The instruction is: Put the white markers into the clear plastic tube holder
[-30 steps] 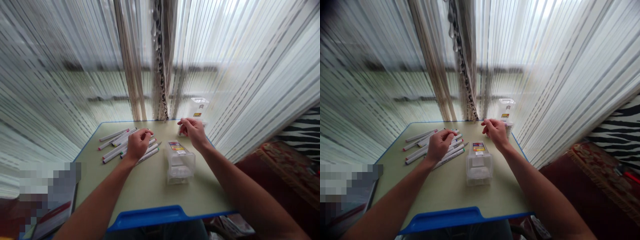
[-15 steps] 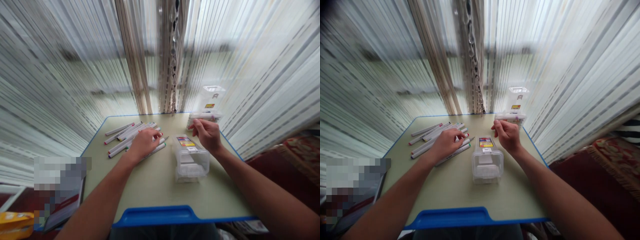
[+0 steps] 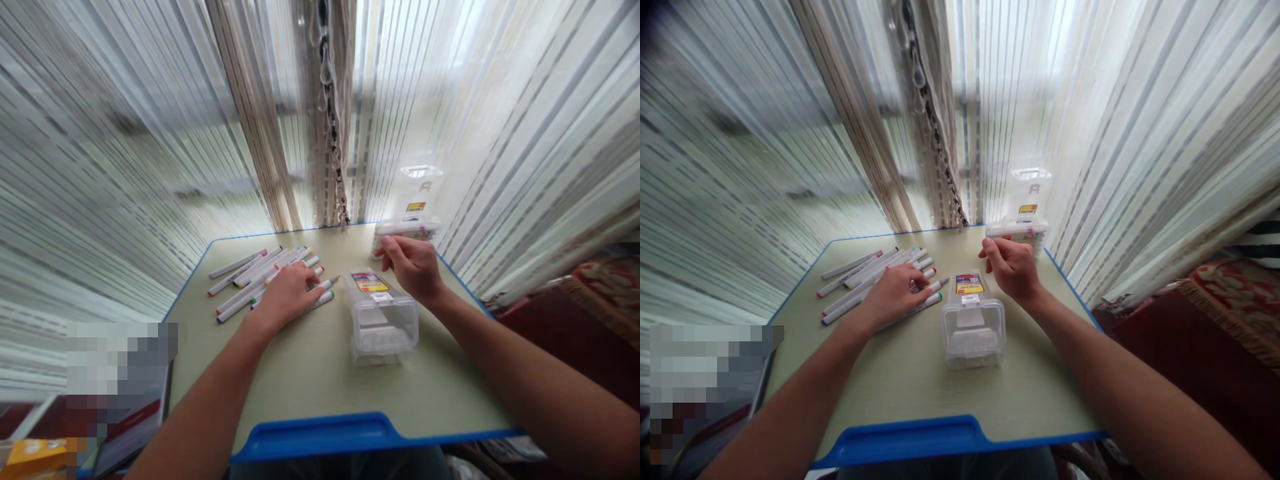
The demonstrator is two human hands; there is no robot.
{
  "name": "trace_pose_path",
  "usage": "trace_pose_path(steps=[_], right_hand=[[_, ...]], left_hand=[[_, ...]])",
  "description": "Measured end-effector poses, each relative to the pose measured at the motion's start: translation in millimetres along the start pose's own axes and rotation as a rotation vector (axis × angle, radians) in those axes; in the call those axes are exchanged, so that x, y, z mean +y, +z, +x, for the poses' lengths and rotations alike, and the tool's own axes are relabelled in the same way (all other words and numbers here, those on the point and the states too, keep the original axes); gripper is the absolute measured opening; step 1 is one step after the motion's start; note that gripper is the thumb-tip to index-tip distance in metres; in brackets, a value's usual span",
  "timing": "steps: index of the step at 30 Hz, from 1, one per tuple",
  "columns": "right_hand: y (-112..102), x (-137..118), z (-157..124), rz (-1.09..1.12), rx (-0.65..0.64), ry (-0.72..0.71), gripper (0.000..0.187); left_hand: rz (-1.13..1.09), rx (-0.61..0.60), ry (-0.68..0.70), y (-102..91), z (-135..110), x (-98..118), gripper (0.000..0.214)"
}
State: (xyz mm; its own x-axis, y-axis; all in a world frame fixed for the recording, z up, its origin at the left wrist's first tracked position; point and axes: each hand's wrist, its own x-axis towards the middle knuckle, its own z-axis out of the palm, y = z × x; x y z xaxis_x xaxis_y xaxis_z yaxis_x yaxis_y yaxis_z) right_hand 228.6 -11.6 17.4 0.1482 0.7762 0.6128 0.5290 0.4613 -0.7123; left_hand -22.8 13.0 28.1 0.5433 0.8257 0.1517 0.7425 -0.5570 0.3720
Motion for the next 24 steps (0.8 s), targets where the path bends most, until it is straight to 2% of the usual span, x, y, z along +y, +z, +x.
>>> trace_pose_path(steps=[10,12,15,17,19,22,24], right_hand=[[-2,-1,1,0.020,0.016,0.016,0.043],[-2,-1,1,0.021,0.022,0.024,0.044],[-2,1,1,0.042,0.043,0.048,0.045],[-2,1,1,0.076,0.052,0.072,0.045],[-2,-2,2,0.123,0.051,0.094,0.045],[-3,-12,4,0.237,0.023,0.135,0.043],[-4,-20,5,0.328,-0.016,0.173,0.040]], left_hand=[[0.059,-0.014,-0.041,6.1,-1,1,0.028],[0.040,0.063,-0.041,5.3,0,2,0.028],[-0.065,0.255,-0.045,-0.1,3,2,0.028],[-0.230,0.359,-0.068,-5.7,5,4,0.027],[-0.520,0.382,-0.104,-10.7,7,7,0.028],[-1.093,0.303,-0.150,-14.4,6,14,0.031],[-1.367,0.215,-0.156,-14.6,4,19,0.031]])
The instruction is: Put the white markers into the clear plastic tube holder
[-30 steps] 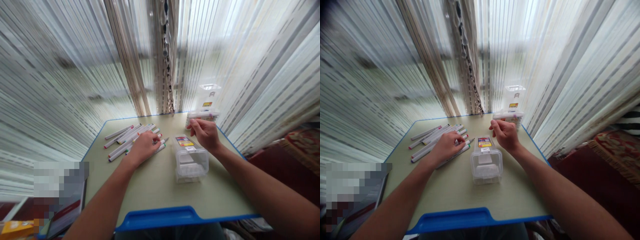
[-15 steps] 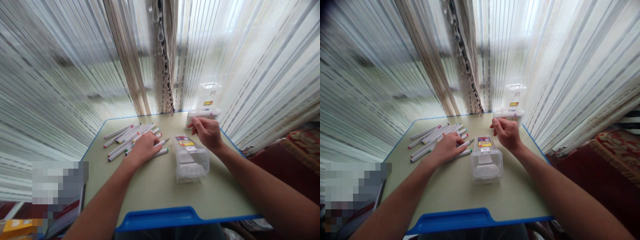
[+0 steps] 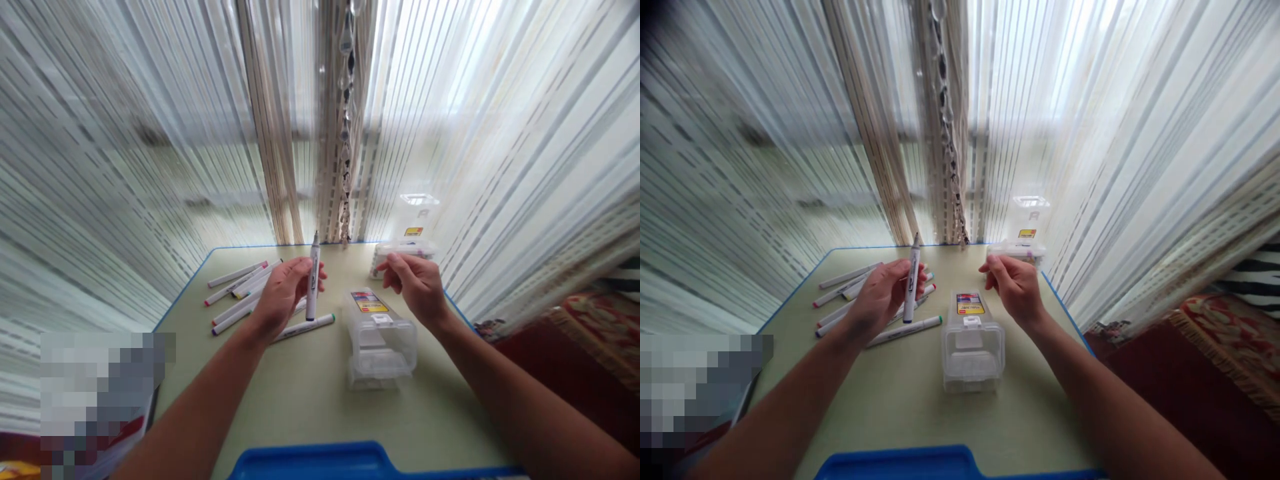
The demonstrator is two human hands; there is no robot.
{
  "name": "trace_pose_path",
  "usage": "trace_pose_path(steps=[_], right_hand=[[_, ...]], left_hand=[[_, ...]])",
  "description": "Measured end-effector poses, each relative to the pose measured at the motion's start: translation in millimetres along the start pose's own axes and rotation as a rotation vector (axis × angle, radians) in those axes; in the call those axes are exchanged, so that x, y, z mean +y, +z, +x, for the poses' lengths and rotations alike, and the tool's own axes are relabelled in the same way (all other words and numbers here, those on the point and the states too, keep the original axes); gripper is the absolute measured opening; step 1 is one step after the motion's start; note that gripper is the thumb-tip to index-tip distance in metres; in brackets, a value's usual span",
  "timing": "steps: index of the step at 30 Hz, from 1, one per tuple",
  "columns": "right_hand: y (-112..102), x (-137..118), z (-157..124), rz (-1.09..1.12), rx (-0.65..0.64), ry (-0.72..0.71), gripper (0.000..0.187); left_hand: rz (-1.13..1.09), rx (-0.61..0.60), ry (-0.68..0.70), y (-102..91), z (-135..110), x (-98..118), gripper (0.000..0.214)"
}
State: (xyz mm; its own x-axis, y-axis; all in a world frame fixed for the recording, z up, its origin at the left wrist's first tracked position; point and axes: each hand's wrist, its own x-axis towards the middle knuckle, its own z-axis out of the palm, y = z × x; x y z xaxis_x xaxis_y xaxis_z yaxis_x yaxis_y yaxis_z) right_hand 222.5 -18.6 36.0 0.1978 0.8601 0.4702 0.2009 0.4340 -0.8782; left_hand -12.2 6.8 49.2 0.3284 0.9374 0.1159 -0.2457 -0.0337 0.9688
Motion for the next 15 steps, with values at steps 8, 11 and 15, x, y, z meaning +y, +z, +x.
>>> trace_pose_path(steps=[8,11,15], right_hand=[[-4,-18,-1,0.107,-0.193,0.095,0.025],[-5,-21,-3,0.200,-0.280,0.155,0.024],[-2,-22,-5,0.351,-0.378,0.219,0.029]], left_hand=[[-0.187,-0.202,-0.132,14.1,-14,6,0.029],[-0.159,-0.292,-0.191,19.5,-17,10,0.030],[-0.101,-0.362,-0.213,26.3,-19,13,0.032]])
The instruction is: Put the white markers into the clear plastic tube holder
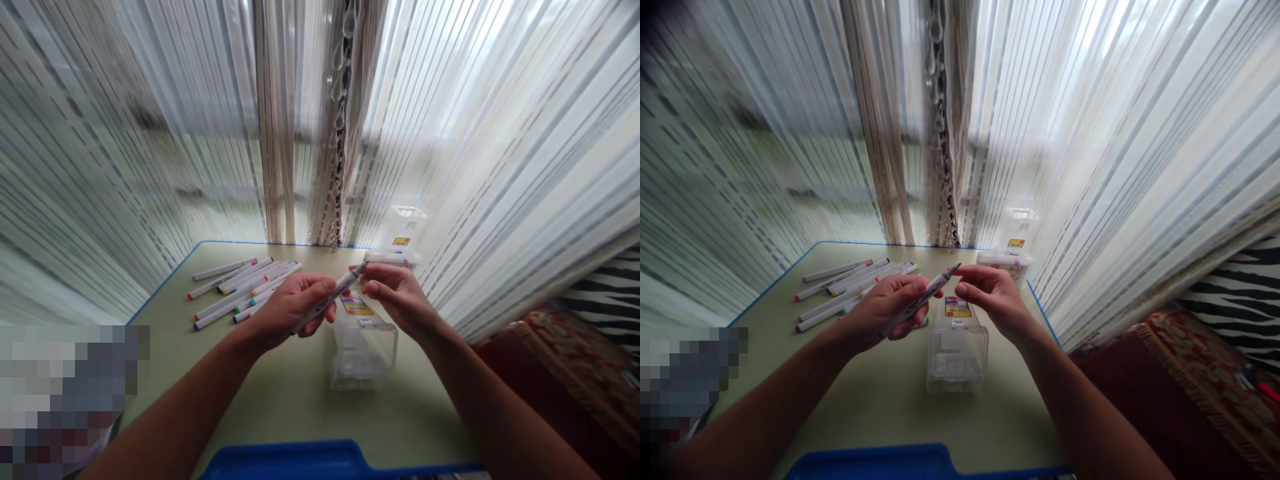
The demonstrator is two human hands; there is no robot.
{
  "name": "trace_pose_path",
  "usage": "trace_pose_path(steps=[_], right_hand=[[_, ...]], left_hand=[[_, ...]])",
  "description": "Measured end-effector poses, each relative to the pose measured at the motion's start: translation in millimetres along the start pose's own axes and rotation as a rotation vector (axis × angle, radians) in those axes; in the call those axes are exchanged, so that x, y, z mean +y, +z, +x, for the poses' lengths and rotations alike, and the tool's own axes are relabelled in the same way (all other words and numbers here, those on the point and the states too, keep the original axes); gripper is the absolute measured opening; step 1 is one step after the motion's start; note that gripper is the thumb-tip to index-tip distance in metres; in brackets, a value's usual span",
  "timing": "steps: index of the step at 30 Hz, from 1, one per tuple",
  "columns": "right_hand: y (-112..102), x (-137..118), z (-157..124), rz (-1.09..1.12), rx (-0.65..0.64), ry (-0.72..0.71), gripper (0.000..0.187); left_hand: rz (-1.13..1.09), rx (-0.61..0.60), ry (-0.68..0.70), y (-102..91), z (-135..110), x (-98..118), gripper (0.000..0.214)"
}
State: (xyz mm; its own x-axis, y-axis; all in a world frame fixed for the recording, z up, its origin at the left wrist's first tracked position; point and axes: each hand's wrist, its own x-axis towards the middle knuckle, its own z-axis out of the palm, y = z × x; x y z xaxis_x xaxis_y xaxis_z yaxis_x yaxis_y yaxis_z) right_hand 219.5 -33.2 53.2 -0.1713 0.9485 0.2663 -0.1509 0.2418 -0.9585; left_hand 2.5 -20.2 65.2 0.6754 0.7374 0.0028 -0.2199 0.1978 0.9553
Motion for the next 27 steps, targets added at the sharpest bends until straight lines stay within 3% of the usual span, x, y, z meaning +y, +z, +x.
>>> trace_pose_path(steps=[4,7,13,19,23,27], right_hand=[[3,-2,0,0.092,-0.030,0.027,0.037],[4,-3,1,0.153,0.031,0.020,0.026],[-4,2,9,0.187,0.223,-0.049,0.019],[-7,12,13,0.174,0.273,-0.009,0.021],[-3,15,11,0.161,0.252,0.043,0.022],[0,14,11,0.190,0.253,0.091,0.021]], left_hand=[[0.092,-0.020,-0.035,4.2,8,3,0.033],[0.161,-0.018,-0.060,5.7,18,9,0.035],[0.034,0.147,0.009,0.9,33,21,0.029],[0.016,0.269,0.151,-14.5,24,2,0.034],[0.083,0.277,0.188,-19.6,17,-7,0.033],[0.009,0.260,0.231,-22.3,15,-10,0.028]])
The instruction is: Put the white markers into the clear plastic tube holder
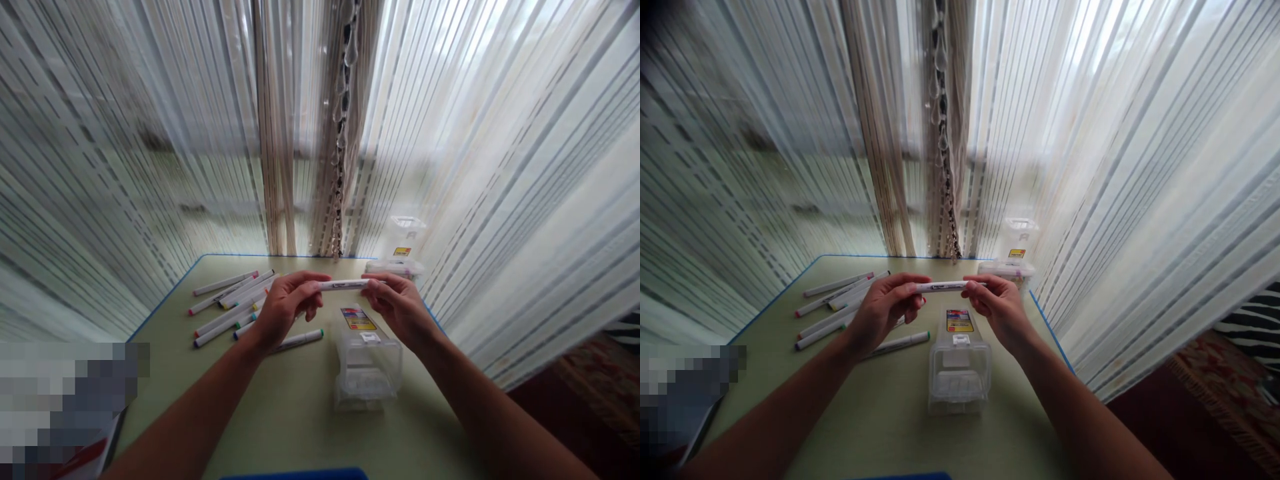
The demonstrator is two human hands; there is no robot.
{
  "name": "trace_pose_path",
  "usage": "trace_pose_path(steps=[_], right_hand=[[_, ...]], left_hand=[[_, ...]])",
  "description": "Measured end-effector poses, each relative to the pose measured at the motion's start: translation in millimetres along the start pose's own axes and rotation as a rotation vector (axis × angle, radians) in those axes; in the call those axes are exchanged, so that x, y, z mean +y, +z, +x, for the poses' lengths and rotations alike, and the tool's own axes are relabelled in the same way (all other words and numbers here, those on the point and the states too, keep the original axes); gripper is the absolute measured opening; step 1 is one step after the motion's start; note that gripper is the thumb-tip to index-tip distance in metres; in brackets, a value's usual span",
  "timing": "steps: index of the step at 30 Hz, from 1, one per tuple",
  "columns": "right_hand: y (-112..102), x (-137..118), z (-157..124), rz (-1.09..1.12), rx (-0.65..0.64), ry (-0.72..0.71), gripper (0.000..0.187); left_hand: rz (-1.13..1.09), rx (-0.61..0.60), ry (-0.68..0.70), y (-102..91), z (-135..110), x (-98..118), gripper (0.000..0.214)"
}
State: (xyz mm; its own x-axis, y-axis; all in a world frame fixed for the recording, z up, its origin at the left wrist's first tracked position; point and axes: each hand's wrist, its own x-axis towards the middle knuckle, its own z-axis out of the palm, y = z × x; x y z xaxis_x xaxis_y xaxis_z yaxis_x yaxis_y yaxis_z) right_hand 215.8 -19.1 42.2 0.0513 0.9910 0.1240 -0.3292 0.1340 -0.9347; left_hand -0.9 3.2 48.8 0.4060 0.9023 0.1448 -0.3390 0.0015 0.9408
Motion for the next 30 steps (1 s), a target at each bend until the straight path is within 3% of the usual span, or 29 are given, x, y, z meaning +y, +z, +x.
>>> trace_pose_path(steps=[6,20,30], right_hand=[[1,0,0,0.011,0.001,0.010,0.018],[-2,3,0,-0.002,-0.010,0.014,0.019],[-3,5,-3,-0.016,-0.022,0.032,0.022]], left_hand=[[-0.081,-0.032,0.040,-4.4,1,-7,0.030],[0.123,0.039,0.083,-4.2,3,-12,0.026],[0.148,0.051,0.092,-2.7,3,-13,0.021]])
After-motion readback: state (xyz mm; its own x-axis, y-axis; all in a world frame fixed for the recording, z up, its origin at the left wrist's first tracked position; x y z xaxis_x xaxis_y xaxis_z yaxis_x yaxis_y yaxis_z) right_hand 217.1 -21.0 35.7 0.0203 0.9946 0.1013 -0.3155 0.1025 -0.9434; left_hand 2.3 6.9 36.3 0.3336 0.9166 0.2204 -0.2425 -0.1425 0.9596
